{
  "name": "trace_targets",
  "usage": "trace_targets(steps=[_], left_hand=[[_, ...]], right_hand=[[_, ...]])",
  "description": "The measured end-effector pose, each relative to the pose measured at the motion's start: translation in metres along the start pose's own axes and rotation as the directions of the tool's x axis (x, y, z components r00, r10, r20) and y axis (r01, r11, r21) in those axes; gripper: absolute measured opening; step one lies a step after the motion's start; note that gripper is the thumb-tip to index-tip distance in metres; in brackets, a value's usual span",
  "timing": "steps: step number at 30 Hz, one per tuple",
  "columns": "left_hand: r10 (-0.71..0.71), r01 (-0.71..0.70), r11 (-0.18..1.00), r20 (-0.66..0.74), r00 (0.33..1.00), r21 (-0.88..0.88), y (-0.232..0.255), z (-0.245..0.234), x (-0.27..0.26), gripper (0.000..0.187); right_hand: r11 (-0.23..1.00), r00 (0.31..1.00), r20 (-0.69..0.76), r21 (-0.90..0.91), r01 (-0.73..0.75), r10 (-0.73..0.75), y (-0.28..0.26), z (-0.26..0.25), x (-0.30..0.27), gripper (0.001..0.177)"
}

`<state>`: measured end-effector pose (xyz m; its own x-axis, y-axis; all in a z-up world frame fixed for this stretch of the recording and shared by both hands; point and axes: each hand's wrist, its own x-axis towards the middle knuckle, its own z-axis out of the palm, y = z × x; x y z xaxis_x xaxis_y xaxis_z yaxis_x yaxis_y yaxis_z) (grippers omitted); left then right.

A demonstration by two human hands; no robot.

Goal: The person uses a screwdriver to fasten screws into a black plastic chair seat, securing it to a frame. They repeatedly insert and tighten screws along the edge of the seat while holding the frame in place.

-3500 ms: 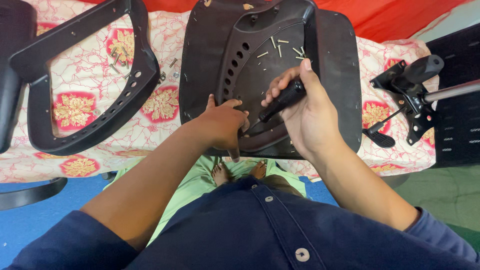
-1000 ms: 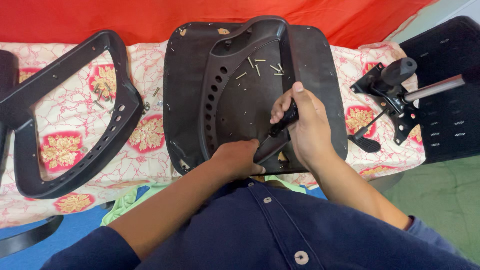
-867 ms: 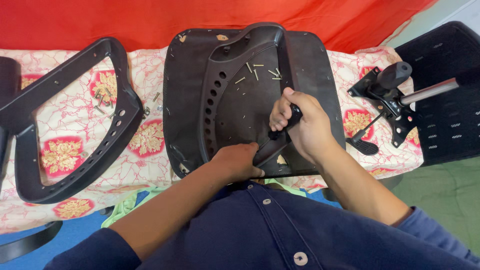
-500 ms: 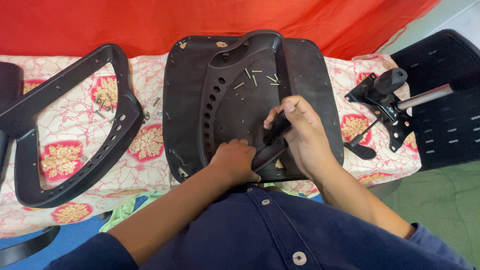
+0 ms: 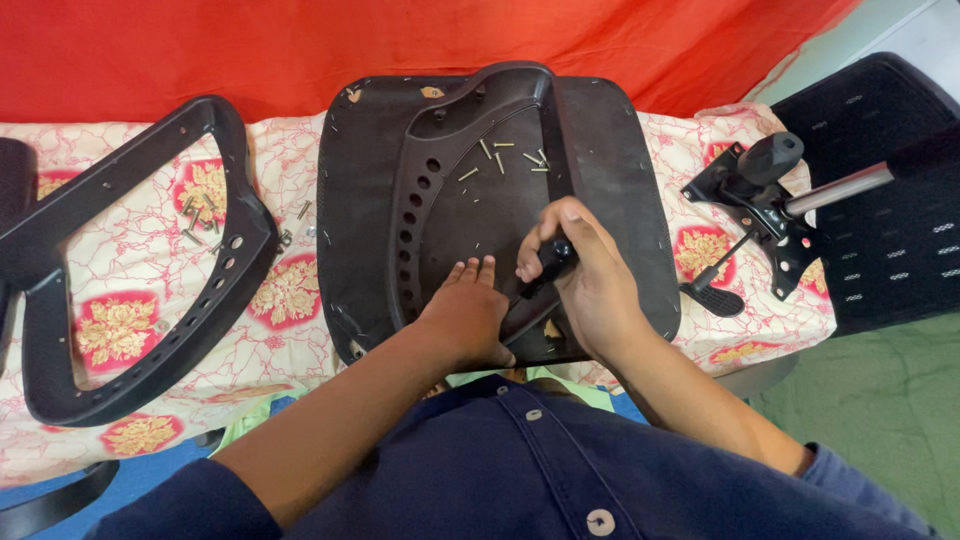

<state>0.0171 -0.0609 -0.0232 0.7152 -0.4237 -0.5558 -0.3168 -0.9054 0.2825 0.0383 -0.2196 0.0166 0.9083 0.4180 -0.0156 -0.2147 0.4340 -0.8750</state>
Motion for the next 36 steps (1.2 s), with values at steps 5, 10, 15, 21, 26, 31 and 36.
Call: trace_targets(steps=[5, 10, 15, 21, 26, 31, 36], left_hand=[[-0.036, 0.036, 0.999, 0.002, 0.999, -0.04, 0.001, 0.002, -0.002, 0.074], [-0.058, 0.056, 0.996, -0.031, 0.998, -0.068, 0.002, 0.004, -0.003, 0.07], [-0.08, 0.082, 0.995, 0.029, 0.996, -0.059, 0.007, -0.002, -0.002, 0.06], [-0.124, 0.124, 0.992, 0.024, 0.992, -0.021, 0.01, 0.003, -0.001, 0.059], [-0.16, 0.168, 0.986, -0.243, 0.957, 0.011, 0.02, 0.025, -0.01, 0.068], [-0.14, 0.118, 0.99, -0.545, 0.826, -0.076, 0.015, 0.034, -0.035, 0.09], [-0.15, 0.134, 0.989, -0.515, 0.844, -0.069, -0.004, 0.024, -0.051, 0.081]], right_hand=[[0.996, 1.0, -0.002, -0.087, -0.024, 0.024, -0.001, 0.006, 0.002, 0.016], [0.993, 1.0, 0.002, -0.122, 0.002, -0.002, -0.005, 0.007, 0.001, 0.024], [0.996, 0.999, 0.001, -0.078, -0.032, 0.033, -0.005, 0.0, 0.003, 0.041], [0.999, 1.0, -0.012, 0.023, 0.028, -0.028, -0.003, -0.003, 0.002, 0.026], [0.991, 0.999, -0.021, -0.132, 0.036, -0.039, -0.007, 0.0, 0.001, 0.02], [0.993, 0.998, -0.058, -0.115, 0.027, -0.034, -0.012, -0.002, -0.007, 0.022], [0.993, 0.998, -0.058, -0.118, 0.026, -0.033, -0.014, -0.003, -0.011, 0.023]])
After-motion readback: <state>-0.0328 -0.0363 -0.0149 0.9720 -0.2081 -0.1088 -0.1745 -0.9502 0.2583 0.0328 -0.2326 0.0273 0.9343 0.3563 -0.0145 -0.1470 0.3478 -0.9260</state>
